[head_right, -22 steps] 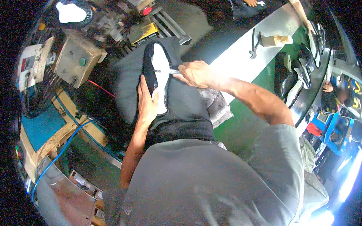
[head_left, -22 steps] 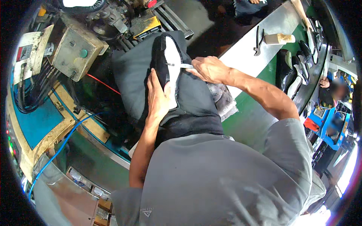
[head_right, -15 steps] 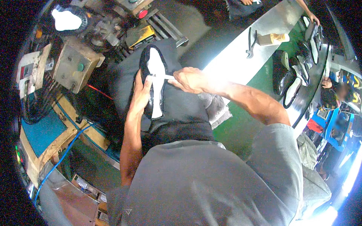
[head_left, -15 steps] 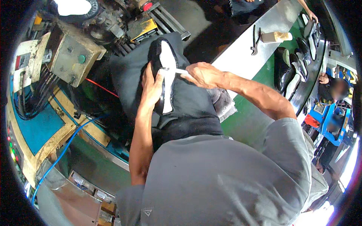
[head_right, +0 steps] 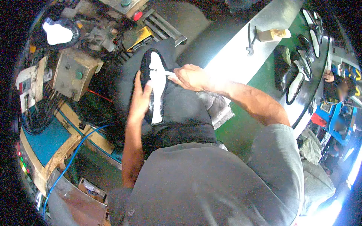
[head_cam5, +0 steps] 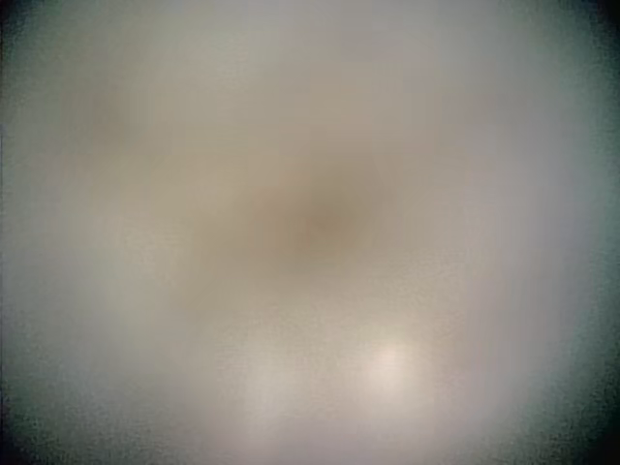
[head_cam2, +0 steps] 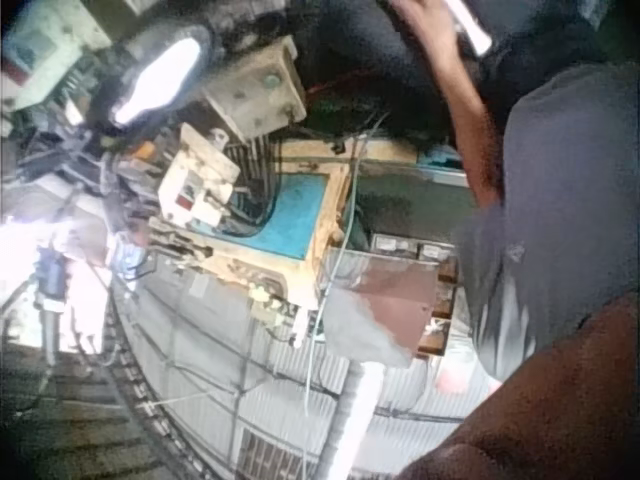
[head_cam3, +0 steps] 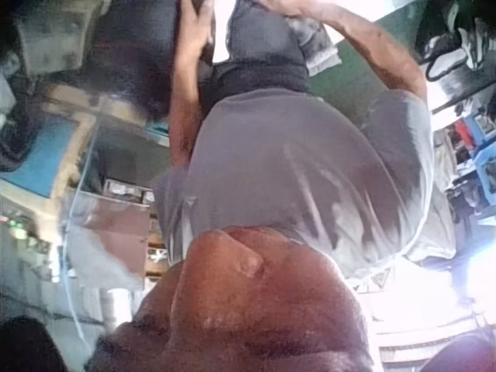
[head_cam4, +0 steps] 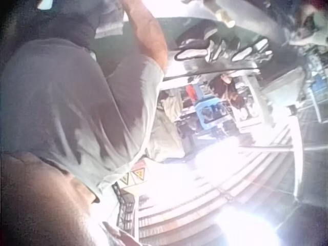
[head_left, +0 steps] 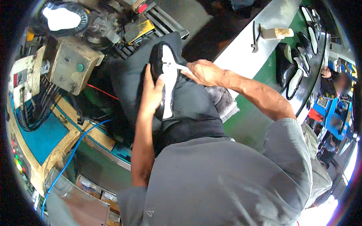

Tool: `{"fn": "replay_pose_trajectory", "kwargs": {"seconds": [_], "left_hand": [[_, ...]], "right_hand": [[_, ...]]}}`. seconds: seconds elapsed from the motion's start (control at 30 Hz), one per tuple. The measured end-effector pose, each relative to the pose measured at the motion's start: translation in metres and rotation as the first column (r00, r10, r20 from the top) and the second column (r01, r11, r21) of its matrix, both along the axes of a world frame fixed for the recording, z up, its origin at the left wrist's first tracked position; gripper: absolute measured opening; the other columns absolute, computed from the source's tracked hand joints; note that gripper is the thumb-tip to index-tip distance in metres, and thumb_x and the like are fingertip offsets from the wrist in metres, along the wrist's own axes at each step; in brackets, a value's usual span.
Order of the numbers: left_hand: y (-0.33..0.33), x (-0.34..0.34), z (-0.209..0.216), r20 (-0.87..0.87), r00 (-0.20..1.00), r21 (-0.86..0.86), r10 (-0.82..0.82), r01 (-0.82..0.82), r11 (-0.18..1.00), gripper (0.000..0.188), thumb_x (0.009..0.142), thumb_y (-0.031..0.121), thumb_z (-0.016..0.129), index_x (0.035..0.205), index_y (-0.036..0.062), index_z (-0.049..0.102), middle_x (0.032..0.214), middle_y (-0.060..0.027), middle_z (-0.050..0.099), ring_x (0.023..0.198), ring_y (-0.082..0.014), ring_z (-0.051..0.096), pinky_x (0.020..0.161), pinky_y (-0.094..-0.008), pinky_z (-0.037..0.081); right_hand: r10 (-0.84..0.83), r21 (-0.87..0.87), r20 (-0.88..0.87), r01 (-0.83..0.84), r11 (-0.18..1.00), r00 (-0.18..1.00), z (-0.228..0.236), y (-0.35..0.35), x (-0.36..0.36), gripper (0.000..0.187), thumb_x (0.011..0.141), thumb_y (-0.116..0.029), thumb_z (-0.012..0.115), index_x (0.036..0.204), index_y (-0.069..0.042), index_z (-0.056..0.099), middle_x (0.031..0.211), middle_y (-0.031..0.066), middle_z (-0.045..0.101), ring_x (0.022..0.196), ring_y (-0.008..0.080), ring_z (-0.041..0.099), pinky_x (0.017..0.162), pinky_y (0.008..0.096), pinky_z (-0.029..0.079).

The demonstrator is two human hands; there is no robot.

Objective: Apply adhesive and attach soles to shoe uppers using a specialized machine in a shoe factory.

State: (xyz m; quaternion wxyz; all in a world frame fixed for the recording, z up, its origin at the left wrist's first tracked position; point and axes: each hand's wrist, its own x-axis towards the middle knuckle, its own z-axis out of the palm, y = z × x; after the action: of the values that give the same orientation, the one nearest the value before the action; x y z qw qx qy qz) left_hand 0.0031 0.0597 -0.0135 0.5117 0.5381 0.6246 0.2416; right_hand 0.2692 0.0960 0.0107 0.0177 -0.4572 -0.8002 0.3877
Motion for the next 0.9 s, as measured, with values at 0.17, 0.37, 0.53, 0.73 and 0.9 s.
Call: {"fn": "replay_pose_trajectory", "kwargs": {"seconds": [0.17, 0.37, 0.53, 0.73, 0.9], "left_hand": [[0.025, 0.007, 0.009, 0.113, 0.991, -0.228, 0.074, -0.046, 0.972, 0.072, 0.114, 0.045, 0.052, 0.168, 0.0004, 0.033, 0.168, -0.0283, 0.041, 0.157, -0.0387, 0.039, 0.129, -0.0465, 0.031], [0.021, 0.007, 0.001, 0.081, 0.997, -0.081, -0.002, 0.009, 0.997, 0.069, 0.107, 0.023, 0.067, 0.163, -0.0014, 0.036, 0.16, -0.032, 0.048, 0.149, -0.0435, 0.048, 0.123, -0.046, 0.039], [0.013, -0.003, -0.012, -0.008, 0.998, -0.072, -0.055, 0.054, 0.996, 0.086, 0.097, 0.018, 0.078, 0.166, 0.0003, 0.029, 0.161, -0.0286, 0.048, 0.15, -0.0399, 0.047, 0.124, -0.045, 0.038], [0.008, -0.003, -0.007, 0.085, 0.996, -0.113, 0.019, -0.009, 0.994, 0.086, 0.096, 0.007, 0.076, 0.167, -0.001, 0.027, 0.163, -0.0258, 0.045, 0.151, -0.0342, 0.045, 0.127, -0.0415, 0.034], [-0.001, -0.009, -0.016, 0.216, 0.974, -0.102, 0.069, -0.048, 0.994, 0.094, 0.092, -0.003, 0.076, 0.169, -0.0005, 0.023, 0.162, -0.0226, 0.044, 0.15, -0.0304, 0.045, 0.124, -0.0391, 0.038]], "right_hand": [[0.024, -0.152, 0.029, -0.019, 0.988, 0.999, 0.0, 0.003, 0.002, 0.042, 0.114, -0.034, 0.054, 0.11, 0.005, 0.069, 0.105, 0.0288, 0.072, 0.099, 0.0473, 0.071, 0.09, 0.0542, 0.056], [-0.171, 0.238, -0.398, 0.281, 0.93, 0.901, 0.027, 0.015, 0.009, 0.05, 0.098, -0.022, 0.071, 0.142, 0.0, 0.062, 0.113, 0.0286, 0.071, 0.101, 0.0455, 0.071, 0.086, 0.0505, 0.059], [-0.006, 0.026, 0.37, -0.005, 1.0, 0.929, -0.002, 0.013, -0.007, 0.02, 0.089, -0.009, 0.066, 0.103, 0.0, 0.055, 0.104, 0.0267, 0.074, 0.094, 0.0448, 0.077, 0.074, 0.0551, 0.061], [-0.113, 0.355, -0.22, 0.187, 0.916, 0.969, 0.027, 0.021, -0.029, 0.031, 0.088, -0.014, 0.073, 0.105, 0.001, 0.054, 0.091, 0.024, 0.069, 0.079, 0.0469, 0.072, 0.069, 0.0557, 0.058], [-0.016, 0.19, 0.215, -0.026, 0.981, 0.977, -0.004, 0.031, -0.005, 0.02, 0.088, -0.01, 0.065, 0.103, 0.001, 0.056, 0.083, 0.0248, 0.07, 0.078, 0.0499, 0.072, 0.071, 0.0596, 0.058]]}}
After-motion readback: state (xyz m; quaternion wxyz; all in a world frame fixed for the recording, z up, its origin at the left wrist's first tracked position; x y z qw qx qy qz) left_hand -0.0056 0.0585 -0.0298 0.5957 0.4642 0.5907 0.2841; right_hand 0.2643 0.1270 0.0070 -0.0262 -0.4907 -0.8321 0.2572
